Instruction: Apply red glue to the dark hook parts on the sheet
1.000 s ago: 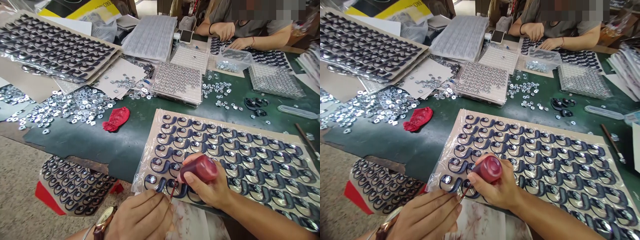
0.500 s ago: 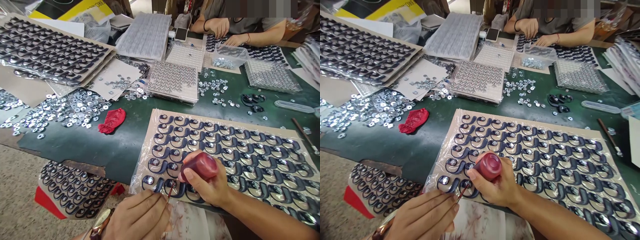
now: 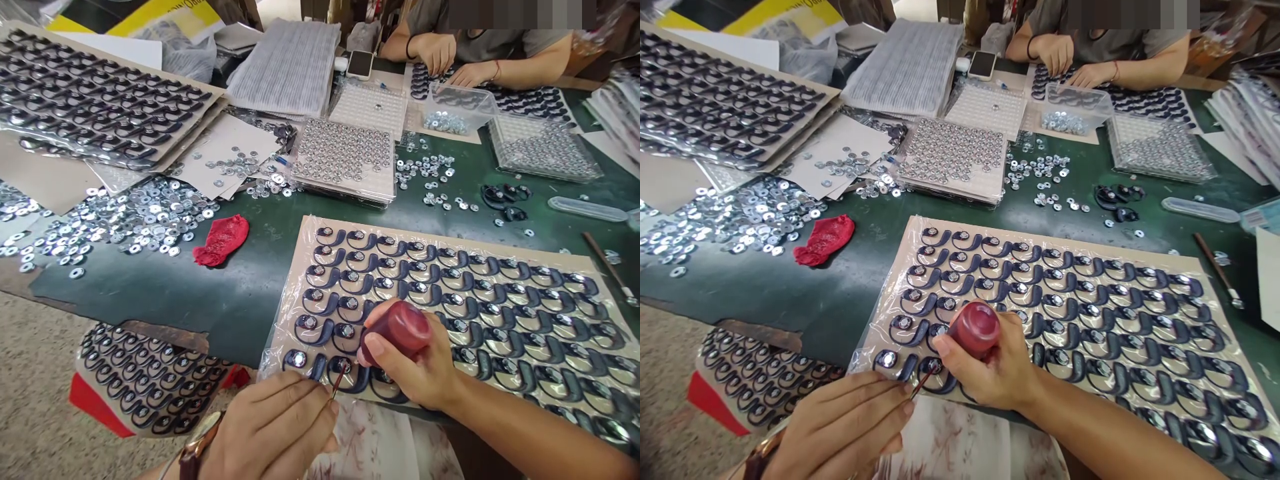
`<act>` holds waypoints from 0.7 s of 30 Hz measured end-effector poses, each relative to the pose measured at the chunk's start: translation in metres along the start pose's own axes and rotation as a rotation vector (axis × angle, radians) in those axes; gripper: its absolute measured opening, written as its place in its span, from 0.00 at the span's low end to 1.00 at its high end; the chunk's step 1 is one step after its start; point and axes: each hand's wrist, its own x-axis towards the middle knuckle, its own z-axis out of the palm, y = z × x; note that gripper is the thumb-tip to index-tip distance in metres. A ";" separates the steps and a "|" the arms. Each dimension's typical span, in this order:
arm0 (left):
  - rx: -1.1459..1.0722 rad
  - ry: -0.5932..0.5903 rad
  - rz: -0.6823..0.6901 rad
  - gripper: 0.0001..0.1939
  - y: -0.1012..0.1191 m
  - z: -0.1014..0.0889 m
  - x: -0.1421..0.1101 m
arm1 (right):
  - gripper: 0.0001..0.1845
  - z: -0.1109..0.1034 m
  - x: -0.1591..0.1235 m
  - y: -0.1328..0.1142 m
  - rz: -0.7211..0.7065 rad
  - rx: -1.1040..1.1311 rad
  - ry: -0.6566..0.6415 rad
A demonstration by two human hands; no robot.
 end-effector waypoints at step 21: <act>-0.370 0.127 -0.332 0.09 -0.009 -0.002 0.008 | 0.12 -0.003 -0.001 -0.005 -0.178 0.001 -0.045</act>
